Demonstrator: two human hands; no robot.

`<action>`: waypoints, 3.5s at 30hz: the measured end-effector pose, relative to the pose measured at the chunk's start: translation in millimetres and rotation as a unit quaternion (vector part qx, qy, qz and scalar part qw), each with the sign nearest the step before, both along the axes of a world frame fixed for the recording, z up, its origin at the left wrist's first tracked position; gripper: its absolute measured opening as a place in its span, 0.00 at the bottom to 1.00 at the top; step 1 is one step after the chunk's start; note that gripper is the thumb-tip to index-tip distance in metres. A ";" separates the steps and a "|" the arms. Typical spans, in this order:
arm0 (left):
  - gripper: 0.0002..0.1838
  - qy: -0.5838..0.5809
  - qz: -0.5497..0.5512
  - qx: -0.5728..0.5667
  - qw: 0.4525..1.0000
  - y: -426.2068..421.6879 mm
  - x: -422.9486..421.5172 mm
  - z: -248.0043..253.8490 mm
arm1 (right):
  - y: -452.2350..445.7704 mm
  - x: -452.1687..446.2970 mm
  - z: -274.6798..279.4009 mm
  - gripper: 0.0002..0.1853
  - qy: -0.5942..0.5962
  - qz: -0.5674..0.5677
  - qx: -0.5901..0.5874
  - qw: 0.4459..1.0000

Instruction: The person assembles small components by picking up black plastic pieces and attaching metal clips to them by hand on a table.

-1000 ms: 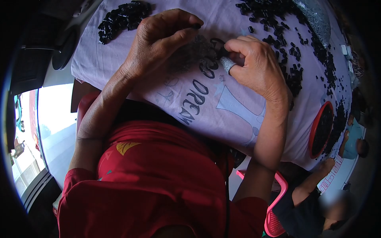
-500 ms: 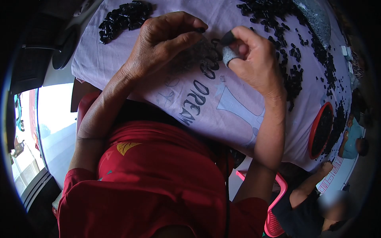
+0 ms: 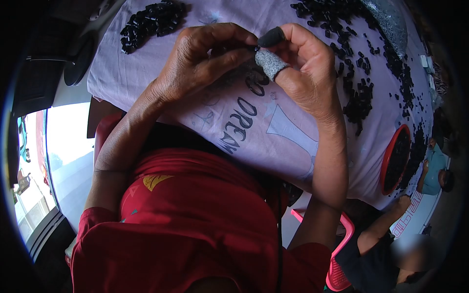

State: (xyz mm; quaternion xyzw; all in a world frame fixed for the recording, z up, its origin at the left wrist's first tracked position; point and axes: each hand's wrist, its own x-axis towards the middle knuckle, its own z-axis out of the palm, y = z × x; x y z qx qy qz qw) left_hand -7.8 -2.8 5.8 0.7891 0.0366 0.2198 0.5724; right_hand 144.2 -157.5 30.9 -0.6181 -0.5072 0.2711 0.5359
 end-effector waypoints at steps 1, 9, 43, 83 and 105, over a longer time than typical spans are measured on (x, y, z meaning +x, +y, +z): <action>0.10 -0.004 0.002 0.006 1.000 -0.2 0.1 0.4 | -0.5 0.5 0.1 0.11 0.003 0.000 -0.007 1.000; 0.09 -0.078 0.034 0.125 0.989 -1.2 3.9 -5.5 | -1.9 6.1 6.1 0.11 0.155 0.008 -0.080 0.985; 0.11 -0.020 -0.001 0.071 0.997 -2.9 4.0 -4.1 | -4.4 8.3 5.7 0.14 0.223 -0.003 -0.118 0.968; 0.09 0.027 0.001 -0.022 0.999 -0.8 1.5 -2.1 | -48.4 95.6 -5.4 0.12 -0.346 -0.323 -0.211 0.855; 0.10 -0.001 0.016 0.023 1.000 -3.5 2.7 -4.6 | -41.7 87.4 -6.3 0.16 -0.488 -0.182 -0.185 0.834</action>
